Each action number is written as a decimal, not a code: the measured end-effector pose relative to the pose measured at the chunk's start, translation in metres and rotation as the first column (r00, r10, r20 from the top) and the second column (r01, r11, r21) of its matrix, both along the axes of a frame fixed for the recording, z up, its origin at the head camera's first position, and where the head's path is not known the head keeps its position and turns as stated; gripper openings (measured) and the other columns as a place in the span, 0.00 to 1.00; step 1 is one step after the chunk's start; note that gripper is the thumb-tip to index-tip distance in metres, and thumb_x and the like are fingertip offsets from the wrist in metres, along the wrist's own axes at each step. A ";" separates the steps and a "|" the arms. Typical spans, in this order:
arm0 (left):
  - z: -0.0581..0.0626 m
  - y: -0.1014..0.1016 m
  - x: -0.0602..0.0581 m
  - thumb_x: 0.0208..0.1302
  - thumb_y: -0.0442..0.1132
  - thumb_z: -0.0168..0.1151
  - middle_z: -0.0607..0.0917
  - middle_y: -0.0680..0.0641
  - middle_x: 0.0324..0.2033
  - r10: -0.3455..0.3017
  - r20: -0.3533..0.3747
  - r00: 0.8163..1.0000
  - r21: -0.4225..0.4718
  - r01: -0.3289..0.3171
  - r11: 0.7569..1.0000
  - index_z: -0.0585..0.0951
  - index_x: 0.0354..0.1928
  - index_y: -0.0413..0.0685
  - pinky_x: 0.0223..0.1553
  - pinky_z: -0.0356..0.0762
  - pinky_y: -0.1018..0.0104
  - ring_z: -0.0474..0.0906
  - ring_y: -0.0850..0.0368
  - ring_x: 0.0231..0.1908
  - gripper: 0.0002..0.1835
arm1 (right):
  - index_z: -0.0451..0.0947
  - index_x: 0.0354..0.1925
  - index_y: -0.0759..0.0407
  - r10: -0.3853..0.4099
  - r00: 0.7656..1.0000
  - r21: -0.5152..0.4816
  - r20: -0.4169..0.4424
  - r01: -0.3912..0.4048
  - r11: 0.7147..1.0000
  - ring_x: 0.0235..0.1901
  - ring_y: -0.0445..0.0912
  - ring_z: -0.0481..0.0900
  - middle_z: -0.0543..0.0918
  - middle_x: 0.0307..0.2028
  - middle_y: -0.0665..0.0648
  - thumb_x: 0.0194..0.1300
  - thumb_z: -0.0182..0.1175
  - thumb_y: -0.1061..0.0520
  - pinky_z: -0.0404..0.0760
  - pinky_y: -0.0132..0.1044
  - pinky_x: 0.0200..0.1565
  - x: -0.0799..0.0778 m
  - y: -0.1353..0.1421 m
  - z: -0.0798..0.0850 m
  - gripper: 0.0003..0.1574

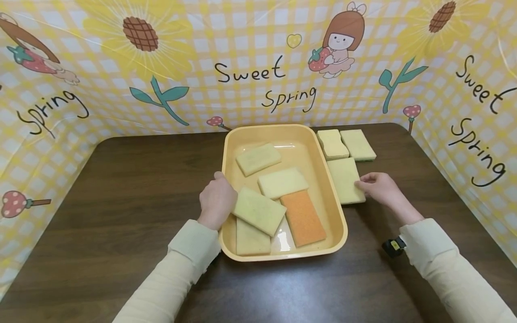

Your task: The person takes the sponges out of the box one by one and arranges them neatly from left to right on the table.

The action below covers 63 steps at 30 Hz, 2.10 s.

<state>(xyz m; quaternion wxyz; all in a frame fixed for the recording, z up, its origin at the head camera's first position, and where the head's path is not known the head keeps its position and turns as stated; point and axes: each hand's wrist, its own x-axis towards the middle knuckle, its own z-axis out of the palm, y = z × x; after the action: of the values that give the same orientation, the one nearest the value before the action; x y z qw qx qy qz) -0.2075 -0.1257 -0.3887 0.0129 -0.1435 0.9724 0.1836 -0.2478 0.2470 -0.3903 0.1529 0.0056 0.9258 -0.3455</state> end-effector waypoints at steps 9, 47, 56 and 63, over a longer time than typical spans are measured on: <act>0.000 0.000 -0.001 0.65 0.35 0.44 0.83 0.33 0.31 0.006 0.006 1.000 -0.003 -0.006 1.000 0.67 0.39 0.36 0.32 0.79 0.47 0.83 0.39 0.32 0.08 | 0.67 0.57 0.80 -0.042 0.998 -0.071 0.046 0.045 0.996 0.35 0.38 0.77 0.75 0.53 0.74 0.70 0.50 0.50 0.77 0.27 0.38 -0.006 -0.001 -0.005 0.33; 0.001 0.001 0.000 0.65 0.35 0.43 0.83 0.33 0.30 0.004 -0.003 1.000 -0.008 -0.004 1.000 0.67 0.38 0.36 0.31 0.79 0.47 0.83 0.39 0.31 0.08 | 0.66 0.56 0.82 -0.077 0.993 -0.095 0.084 0.085 0.992 0.28 0.32 0.71 0.77 0.36 0.55 0.70 0.48 0.53 0.75 0.23 0.32 -0.016 -0.002 -0.013 0.31; -0.001 0.000 0.000 0.65 0.35 0.43 0.83 0.33 0.31 0.005 -0.001 1.000 -0.005 -0.005 1.000 0.67 0.38 0.36 0.31 0.79 0.47 0.83 0.39 0.32 0.08 | 0.67 0.55 0.81 -0.072 0.995 -0.056 0.065 0.076 0.996 0.28 0.33 0.71 0.78 0.42 0.63 0.70 0.50 0.53 0.74 0.25 0.31 -0.018 -0.001 -0.013 0.30; -0.001 0.001 -0.001 0.65 0.35 0.43 0.82 0.33 0.31 0.004 0.000 1.000 -0.005 -0.004 1.000 0.67 0.39 0.36 0.31 0.79 0.48 0.83 0.39 0.31 0.08 | 0.69 0.53 0.80 -0.079 0.996 -0.037 0.047 0.080 0.996 0.27 0.34 0.71 0.79 0.37 0.60 0.69 0.51 0.53 0.73 0.26 0.30 -0.018 -0.001 -0.012 0.30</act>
<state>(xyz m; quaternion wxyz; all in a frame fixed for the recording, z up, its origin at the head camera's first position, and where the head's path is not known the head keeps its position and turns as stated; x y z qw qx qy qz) -0.2082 -0.1251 -0.3893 0.0123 -0.1455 0.9725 0.1813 -0.2657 0.2457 -0.4020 0.1600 0.0473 0.9142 -0.3692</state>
